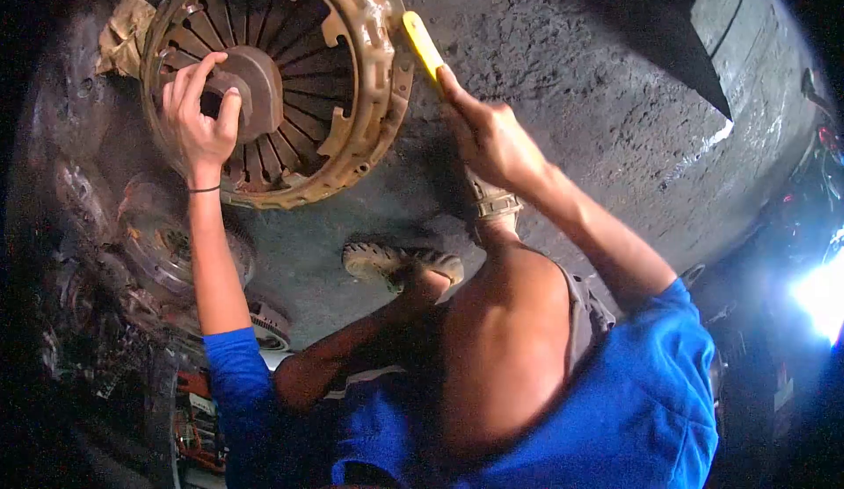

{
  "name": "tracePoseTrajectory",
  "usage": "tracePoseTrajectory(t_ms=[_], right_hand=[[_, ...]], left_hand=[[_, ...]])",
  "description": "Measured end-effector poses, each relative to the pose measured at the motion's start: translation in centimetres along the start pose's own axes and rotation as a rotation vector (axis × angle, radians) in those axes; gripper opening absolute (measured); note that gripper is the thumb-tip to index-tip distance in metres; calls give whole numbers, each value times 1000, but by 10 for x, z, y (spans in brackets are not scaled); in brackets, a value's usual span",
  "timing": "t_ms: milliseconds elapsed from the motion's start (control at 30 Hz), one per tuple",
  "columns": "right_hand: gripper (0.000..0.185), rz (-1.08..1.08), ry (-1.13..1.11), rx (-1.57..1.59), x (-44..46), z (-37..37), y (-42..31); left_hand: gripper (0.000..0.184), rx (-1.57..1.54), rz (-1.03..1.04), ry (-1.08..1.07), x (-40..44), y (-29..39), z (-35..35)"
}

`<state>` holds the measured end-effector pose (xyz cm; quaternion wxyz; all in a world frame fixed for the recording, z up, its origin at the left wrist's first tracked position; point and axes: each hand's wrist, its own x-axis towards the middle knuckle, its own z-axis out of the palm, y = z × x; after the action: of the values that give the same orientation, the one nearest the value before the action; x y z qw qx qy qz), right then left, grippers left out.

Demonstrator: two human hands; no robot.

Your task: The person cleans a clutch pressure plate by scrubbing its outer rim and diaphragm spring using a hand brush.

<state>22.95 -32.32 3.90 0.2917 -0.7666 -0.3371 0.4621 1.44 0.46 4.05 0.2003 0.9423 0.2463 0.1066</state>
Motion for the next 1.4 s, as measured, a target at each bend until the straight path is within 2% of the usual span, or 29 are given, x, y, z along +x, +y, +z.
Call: tracePoseTrajectory(t_ms=[67, 133, 200, 333, 433, 500, 567, 667, 733, 867, 900, 1000, 1100, 1133, 1167, 1400], right_hand=[[53, 49, -82, -123, 22, -19, -18], [53, 82, -1, -11, 9, 0, -8], [52, 223, -91, -32, -15, 3, -12], [48, 81, 27, 6, -29, -6, -1], [49, 266, -27, -73, -1, -1, -38], [49, 236, 32, -54, 2, 9, -32], [49, -47, 103, -107, -16, 14, -9], [48, -59, 131, -161, -11, 12, -9], [49, 236, 49, -81, 1, 9, -42], [50, 35, 87, -79, -23, 11, -21], [50, -96, 147, -103, -23, 15, 3], [50, 93, 42, -115, -11, 1, -35], [50, 64, 66, -131, -15, 6, -27], [50, 60, 65, -128, -14, 4, -25], [50, 56, 76, -57, -16, 3, -25], [48, 149, 5, -129, -18, -6, -40]], left_hand=[[38, -17, 7, 25, -1, -2, 3], [36, -31, 16, 40, -4, -7, 7], [36, -25, 10, 50, -8, -11, 9], [35, -28, 35, 147, -8, -15, 13], [35, -5, 18, 148, -10, -16, 16], [34, -6, 22, 159, -9, -17, 16], [34, -3, 8, 143, -13, -17, 18], [34, 22, 1, 151, -13, -17, 17], [33, 16, 30, 118, -11, -20, 16], [34, 2, 13, 154, -13, -20, 19], [35, 8, 10, 146, -13, -20, 18], [35, -20, 39, 186, -12, -23, 22], [35, 23, 18, 104, -13, -20, 16], [35, 46, 14, 104, -10, -20, 13], [35, -4, 107, 147, -7, -23, 15], [34, -7, 67, 107, -8, -23, 15]])
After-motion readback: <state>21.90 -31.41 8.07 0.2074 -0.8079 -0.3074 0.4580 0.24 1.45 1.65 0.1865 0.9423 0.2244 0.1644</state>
